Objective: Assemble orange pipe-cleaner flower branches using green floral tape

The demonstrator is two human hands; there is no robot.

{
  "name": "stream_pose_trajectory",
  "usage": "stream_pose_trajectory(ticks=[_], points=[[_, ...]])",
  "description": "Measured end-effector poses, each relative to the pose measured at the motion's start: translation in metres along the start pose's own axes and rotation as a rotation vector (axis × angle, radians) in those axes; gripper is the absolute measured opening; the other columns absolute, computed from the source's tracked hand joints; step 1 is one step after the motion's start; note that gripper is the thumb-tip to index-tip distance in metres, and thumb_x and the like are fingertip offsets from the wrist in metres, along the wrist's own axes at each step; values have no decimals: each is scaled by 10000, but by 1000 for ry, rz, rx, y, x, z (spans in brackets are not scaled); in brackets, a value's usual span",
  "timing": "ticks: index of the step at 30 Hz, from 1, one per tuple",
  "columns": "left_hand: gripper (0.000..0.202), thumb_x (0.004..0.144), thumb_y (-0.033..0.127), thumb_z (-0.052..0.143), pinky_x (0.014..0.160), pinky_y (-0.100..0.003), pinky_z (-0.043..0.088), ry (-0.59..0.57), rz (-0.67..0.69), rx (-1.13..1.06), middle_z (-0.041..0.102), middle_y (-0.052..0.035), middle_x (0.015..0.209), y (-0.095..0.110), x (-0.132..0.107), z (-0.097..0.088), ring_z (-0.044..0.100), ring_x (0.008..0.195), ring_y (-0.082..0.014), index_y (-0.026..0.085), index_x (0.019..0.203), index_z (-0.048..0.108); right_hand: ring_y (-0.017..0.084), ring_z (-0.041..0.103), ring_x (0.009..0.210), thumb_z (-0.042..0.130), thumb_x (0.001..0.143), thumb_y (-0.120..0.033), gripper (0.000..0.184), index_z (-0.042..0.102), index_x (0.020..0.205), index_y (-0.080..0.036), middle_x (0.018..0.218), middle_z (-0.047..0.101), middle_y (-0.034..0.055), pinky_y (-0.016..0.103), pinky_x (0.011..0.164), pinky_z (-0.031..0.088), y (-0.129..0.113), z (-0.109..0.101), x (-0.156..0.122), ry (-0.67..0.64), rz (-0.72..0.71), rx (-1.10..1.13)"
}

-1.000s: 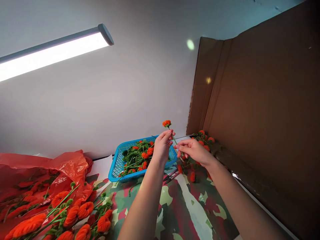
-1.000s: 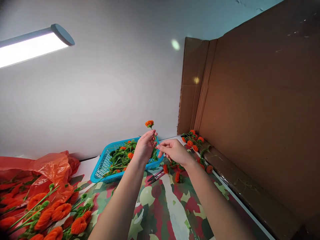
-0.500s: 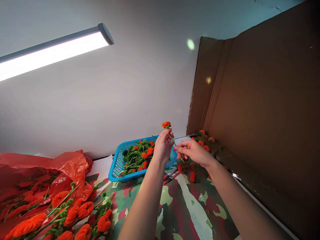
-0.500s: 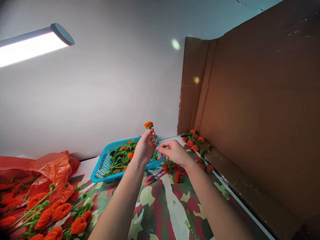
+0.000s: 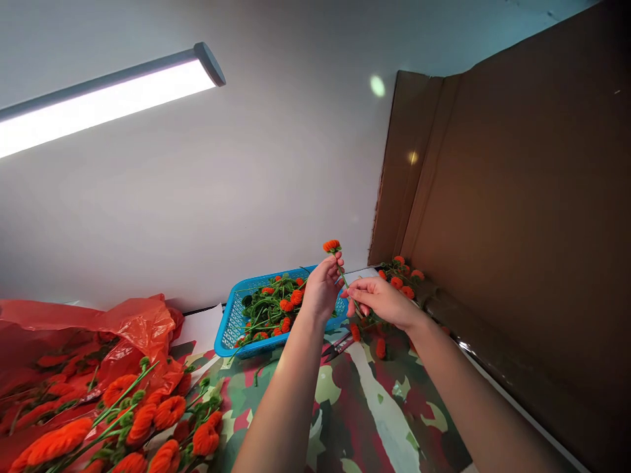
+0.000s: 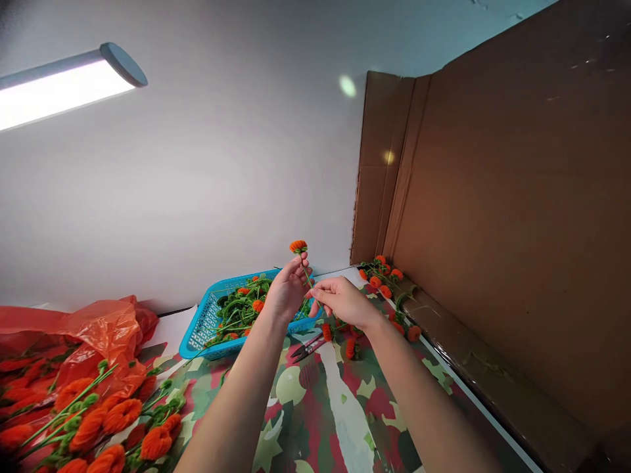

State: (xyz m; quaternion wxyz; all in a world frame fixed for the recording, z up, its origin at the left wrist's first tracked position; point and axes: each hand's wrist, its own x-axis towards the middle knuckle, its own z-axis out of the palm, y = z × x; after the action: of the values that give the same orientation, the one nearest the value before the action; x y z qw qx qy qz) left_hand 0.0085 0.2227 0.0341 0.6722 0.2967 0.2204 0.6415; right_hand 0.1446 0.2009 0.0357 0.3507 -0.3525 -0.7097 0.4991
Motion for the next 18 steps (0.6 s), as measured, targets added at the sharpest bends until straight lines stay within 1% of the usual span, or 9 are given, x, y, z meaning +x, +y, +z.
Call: stream_pose_trajectory(ticks=[2, 6, 10, 18], points=[[227, 624, 262, 703, 551, -195, 341, 6, 7, 16, 596, 26, 705, -1, 2, -2, 496, 592, -64, 169, 827, 662, 72, 385, 462, 514, 825, -387, 290, 612, 722, -135, 638, 663, 40, 215, 480, 318, -1, 0, 0, 1, -8, -3], [266, 595, 276, 737, 517, -184, 325, 62, 36, 30, 610, 22, 720, -3, 2, -2, 478, 563, -53, 166, 825, 661, 72, 373, 450, 525, 817, -387, 284, 622, 747, -129, 605, 649, 33, 213, 461, 298, -1, 1, 0, 30, 2, -7], [289, 557, 264, 757, 479, -174, 303, 115, 65, 39, 616, 31, 722, -5, 1, -1, 428, 501, -34, 170, 808, 648, 71, 379, 449, 526, 819, -380, 278, 640, 791, -128, 599, 647, 26, 209, 465, 313, -1, 2, 0, 46, 12, 4], [298, 537, 278, 779, 433, -184, 271, 122, 90, 52, 608, 20, 710, -7, 2, 1, 375, 459, -28, 162, 776, 645, 72, 384, 445, 539, 811, -386, 277, 639, 764, -132, 603, 651, 26, 214, 469, 322, -1, 2, 0, 42, 13, -8]])
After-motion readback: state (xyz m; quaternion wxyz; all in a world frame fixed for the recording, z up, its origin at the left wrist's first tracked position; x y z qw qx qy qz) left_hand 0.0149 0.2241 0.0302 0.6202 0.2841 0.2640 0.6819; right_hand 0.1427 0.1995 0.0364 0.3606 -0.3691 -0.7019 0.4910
